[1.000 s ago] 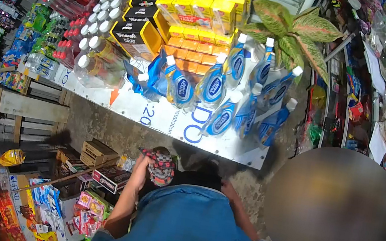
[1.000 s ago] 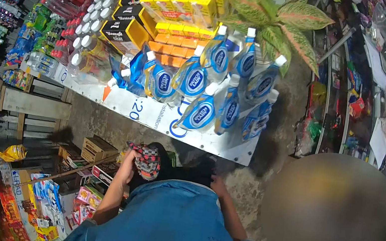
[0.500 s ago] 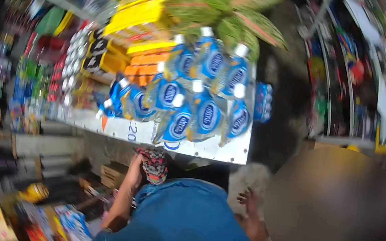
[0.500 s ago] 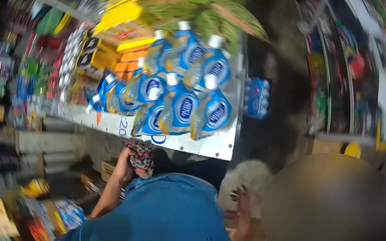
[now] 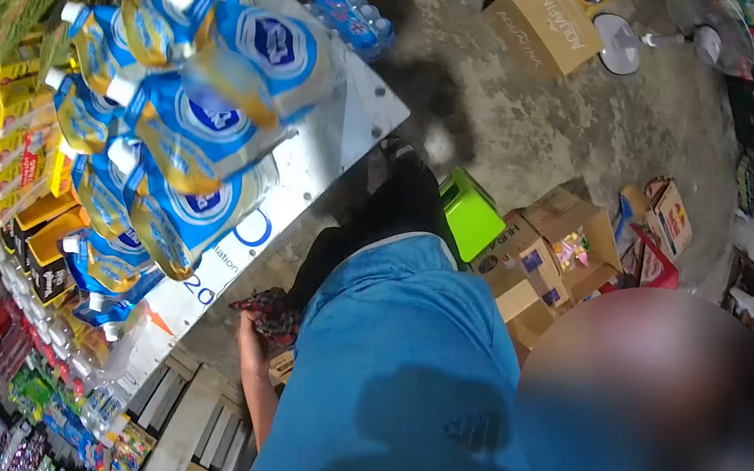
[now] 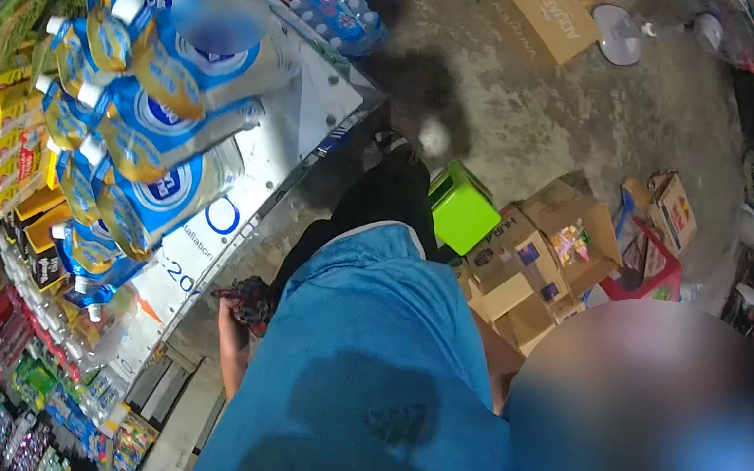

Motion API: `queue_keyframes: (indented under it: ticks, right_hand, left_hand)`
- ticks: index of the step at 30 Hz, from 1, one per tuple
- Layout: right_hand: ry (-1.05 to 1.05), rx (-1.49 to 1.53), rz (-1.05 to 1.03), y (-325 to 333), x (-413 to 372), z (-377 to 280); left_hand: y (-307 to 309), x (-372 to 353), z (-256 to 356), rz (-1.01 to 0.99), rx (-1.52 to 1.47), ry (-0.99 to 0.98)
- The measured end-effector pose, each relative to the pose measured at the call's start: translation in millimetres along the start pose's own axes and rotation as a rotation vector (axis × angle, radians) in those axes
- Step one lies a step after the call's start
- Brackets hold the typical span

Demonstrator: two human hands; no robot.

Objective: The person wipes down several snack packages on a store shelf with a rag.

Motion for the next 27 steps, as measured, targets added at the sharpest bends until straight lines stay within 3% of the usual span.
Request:
queue_keyframes:
  ticks: [8,9,11,13,14,19,23,27]
  right_hand:
    - [0.237,0.261,-0.047,-97,-26,-49]
    - [0.253,0.308,-0.092,-102,-30,-45]
    - [0.304,0.389,-0.383,-93,-6,-16]
    - [0.413,0.418,-0.131,-95,11,40]
    - [0.411,0.450,-0.086,-95,14,68]
    - [0.405,0.572,0.004,-97,14,164]
    - [0.453,0.542,0.055,-93,4,172]
    - [0.582,0.248,0.236,-98,-43,130]
  left_hand:
    - [80,65,5,-0.220,0.290,-0.278]
    - [89,70,6,-0.224,0.318,-0.282]
    - [119,105,-6,-0.324,0.462,-0.306]
    - [123,121,-12,-0.365,0.510,-0.329]
    - [100,81,4,-0.427,0.506,-0.372]
    - [103,99,-7,-0.481,0.531,-0.365]
    - [74,78,8,-0.578,0.478,-0.310]
    - [53,70,16,-0.628,0.686,-0.361]
Point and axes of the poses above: each hand's wrist, its own x-axis towards the middle knuckle, its own y-axis out of the back of the hand, z = x × y, the point moved 8 cm from there along x, towards the middle knuckle, and after that the axes turned 7 degrees about z, right-handed, at the moved point
